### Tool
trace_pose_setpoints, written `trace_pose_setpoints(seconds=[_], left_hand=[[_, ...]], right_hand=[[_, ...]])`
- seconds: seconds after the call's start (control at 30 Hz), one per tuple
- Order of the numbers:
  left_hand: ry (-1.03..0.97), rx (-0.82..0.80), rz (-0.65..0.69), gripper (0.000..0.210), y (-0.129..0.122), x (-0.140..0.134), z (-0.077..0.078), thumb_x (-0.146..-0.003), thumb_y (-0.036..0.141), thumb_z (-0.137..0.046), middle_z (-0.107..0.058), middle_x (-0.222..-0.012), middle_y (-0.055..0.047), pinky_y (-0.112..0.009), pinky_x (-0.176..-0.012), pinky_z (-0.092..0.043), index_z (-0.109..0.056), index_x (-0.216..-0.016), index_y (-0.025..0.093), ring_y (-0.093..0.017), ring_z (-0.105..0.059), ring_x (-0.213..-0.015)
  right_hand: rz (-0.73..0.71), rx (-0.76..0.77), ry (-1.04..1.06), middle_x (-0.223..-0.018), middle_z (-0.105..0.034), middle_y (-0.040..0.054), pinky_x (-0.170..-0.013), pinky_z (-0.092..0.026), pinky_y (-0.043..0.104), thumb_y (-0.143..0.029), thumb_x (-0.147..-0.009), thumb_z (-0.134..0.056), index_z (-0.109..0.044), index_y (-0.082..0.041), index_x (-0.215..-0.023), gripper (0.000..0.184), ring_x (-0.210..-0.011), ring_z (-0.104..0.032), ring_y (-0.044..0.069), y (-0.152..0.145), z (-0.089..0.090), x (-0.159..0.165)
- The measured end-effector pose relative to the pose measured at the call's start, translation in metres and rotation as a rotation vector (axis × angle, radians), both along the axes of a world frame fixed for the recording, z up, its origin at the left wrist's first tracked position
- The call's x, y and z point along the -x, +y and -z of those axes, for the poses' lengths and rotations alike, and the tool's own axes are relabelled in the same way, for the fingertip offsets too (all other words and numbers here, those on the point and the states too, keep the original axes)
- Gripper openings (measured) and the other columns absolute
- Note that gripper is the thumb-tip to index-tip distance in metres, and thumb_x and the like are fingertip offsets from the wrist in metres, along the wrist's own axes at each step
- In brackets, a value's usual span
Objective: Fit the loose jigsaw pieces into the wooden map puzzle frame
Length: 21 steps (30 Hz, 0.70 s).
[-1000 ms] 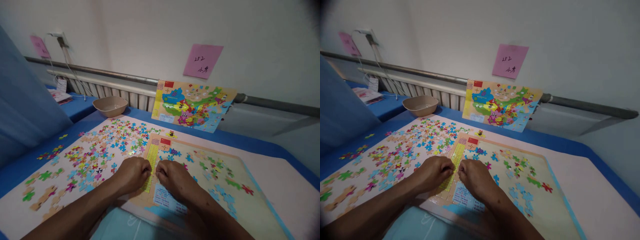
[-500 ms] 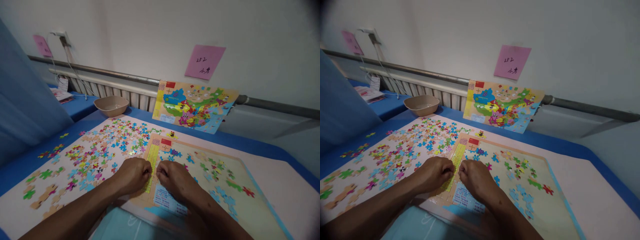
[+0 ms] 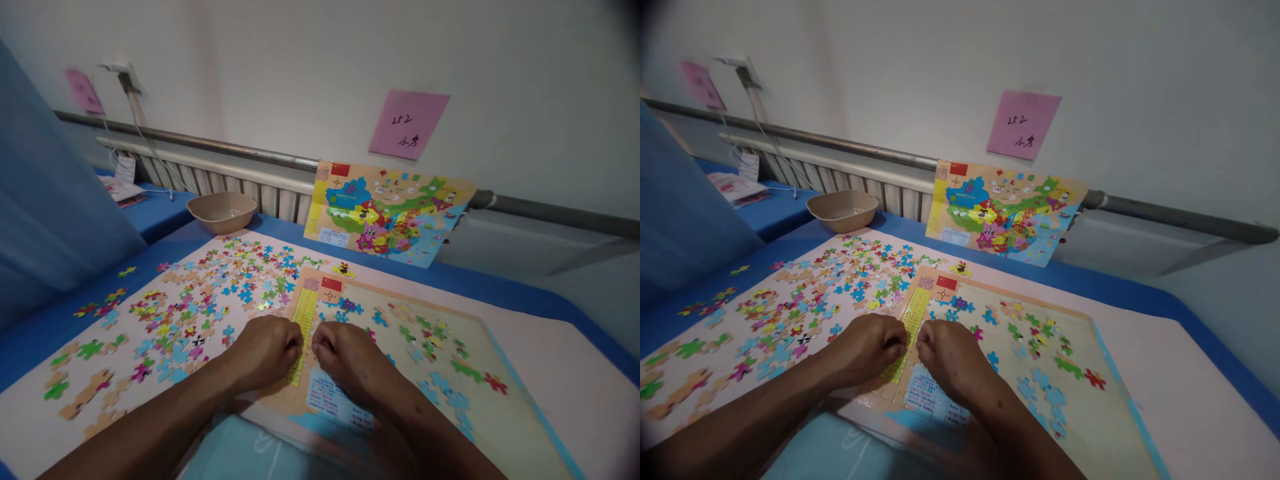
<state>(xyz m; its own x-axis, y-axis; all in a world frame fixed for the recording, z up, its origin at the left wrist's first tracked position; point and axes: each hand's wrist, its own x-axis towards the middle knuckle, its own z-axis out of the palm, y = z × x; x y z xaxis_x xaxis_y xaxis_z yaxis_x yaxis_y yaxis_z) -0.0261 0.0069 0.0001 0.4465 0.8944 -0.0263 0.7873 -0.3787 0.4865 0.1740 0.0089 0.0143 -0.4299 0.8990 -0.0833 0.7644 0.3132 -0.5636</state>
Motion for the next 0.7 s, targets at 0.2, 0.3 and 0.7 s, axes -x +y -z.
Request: trace_pose_setpoints(seconds=[0.2, 0.3, 0.7], left_hand=[[0.015, -0.001, -0.029, 0.022, 0.0, -0.001, -0.003, -0.082, 0.017, -0.054, -0.076, -0.085, -0.001, -0.03, -0.07, -0.038, -0.075, -0.084, 0.023, -0.021, -0.068, -0.082], [0.013, -0.007, -0.04, 0.021, 0.0, -0.001, -0.004, -0.083, 0.018, -0.055, -0.075, -0.083, -0.001, -0.029, -0.068, -0.036, -0.075, -0.084, 0.023, -0.02, -0.067, -0.08], [-0.469, 0.209, -0.134, 0.012, 0.003, -0.002, -0.003, -0.08, 0.017, -0.06, -0.069, -0.074, 0.001, -0.024, -0.064, -0.039, -0.072, -0.081, 0.019, -0.013, -0.058, -0.069]], right_hand=[[0.008, -0.002, 0.003, -0.072, -0.065, -0.0023, -0.062, -0.025, 0.029, -0.011, -0.083, -0.055, -0.061, -0.018, -0.074, 0.013, -0.065, -0.051, 0.012, 0.0, 0.0, -0.001], [0.011, 0.02, 0.006, -0.071, -0.064, -0.0025, -0.062, -0.025, 0.029, -0.01, -0.083, -0.055, -0.061, -0.018, -0.074, 0.014, -0.065, -0.051, 0.012, 0.0, -0.001, -0.001], [0.027, 0.151, 0.169, -0.07, -0.061, -0.0018, -0.058, -0.03, 0.025, -0.014, -0.087, -0.049, -0.059, -0.018, -0.079, 0.014, -0.064, -0.051, 0.013, 0.002, -0.013, -0.009]])
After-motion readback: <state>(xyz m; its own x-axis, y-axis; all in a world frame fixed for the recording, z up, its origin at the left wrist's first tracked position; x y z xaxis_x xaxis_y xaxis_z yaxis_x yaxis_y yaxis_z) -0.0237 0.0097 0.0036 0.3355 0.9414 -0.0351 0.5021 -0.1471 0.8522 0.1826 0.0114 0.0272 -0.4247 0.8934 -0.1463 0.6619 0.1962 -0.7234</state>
